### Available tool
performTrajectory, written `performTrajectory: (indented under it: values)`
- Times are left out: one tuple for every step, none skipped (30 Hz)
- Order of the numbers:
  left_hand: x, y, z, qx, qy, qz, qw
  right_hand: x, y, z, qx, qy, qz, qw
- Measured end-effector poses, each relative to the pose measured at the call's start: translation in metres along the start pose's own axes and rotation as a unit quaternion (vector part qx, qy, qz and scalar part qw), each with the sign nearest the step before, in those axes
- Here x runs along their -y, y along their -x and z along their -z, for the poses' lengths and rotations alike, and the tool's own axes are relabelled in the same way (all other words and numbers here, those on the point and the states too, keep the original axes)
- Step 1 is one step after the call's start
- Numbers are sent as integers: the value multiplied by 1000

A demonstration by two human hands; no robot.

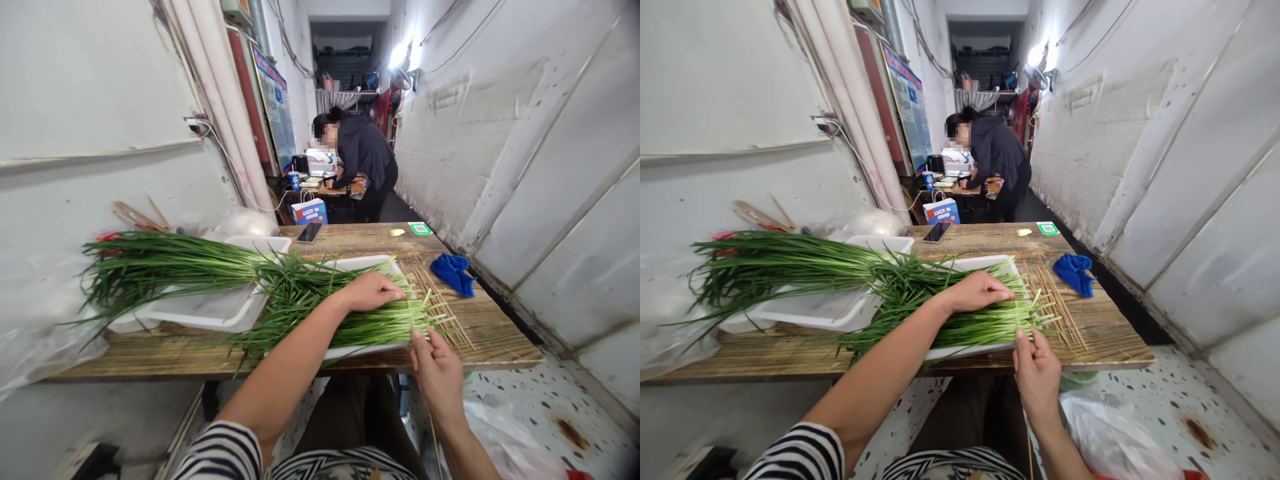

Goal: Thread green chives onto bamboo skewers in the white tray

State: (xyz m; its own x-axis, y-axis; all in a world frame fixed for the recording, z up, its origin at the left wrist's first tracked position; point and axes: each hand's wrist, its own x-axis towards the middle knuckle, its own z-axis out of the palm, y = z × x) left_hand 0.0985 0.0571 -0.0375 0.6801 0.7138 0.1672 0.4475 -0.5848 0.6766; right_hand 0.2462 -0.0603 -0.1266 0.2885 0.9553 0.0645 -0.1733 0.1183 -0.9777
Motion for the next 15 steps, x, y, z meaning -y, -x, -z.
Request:
performTrajectory:
  values:
    - [2, -1, 0, -41, -28, 13, 999, 0, 1, 0, 2, 2, 2, 1000]
    - [5, -2, -1, -82, -62, 29, 994, 1, 1, 0, 3, 3, 2, 1000]
    - [9, -4, -2, -114, -99, 42, 988, 2, 2, 0, 4, 4, 0, 1000]
    - [12, -5, -4, -129, -134, 50, 981, 3, 3, 0, 5, 7, -2, 1000]
    - [16, -6, -5, -128, -165, 54, 976, 4, 4, 0, 7, 11, -3, 1000]
    - [19, -7, -7, -117, -191, 53, 973, 6, 4, -1, 9, 17, -4, 1000]
    - [22, -8, -8, -102, -213, 48, 971, 6, 4, -1, 11, 23, -3, 1000]
    - [24, -8, -10, -86, -230, 42, 968, 7, 4, -1, 12, 29, -2, 999]
    - [25, -9, -12, -73, -244, 36, 966, 7, 4, -1, 14, 34, -1, 999]
    - [26, -9, -13, -65, -255, 32, 964, 7, 4, -1, 15, 38, -1, 999]
    - [25, -10, -14, -64, -262, 29, 963, 8, 4, 0, 17, 41, -2, 999]
    - [24, -10, -15, -67, -268, 27, 961, 8, 4, 0, 18, 42, -4, 999]
    - [23, -11, -16, -72, -273, 26, 959, 8, 4, 0, 18, 42, -5, 999]
    - [21, -11, -16, -75, -279, 24, 957, 8, 4, 0, 19, 41, -5, 999]
    - [18, -11, -17, -77, -285, 20, 955, 8, 4, 0, 18, 40, -5, 999]
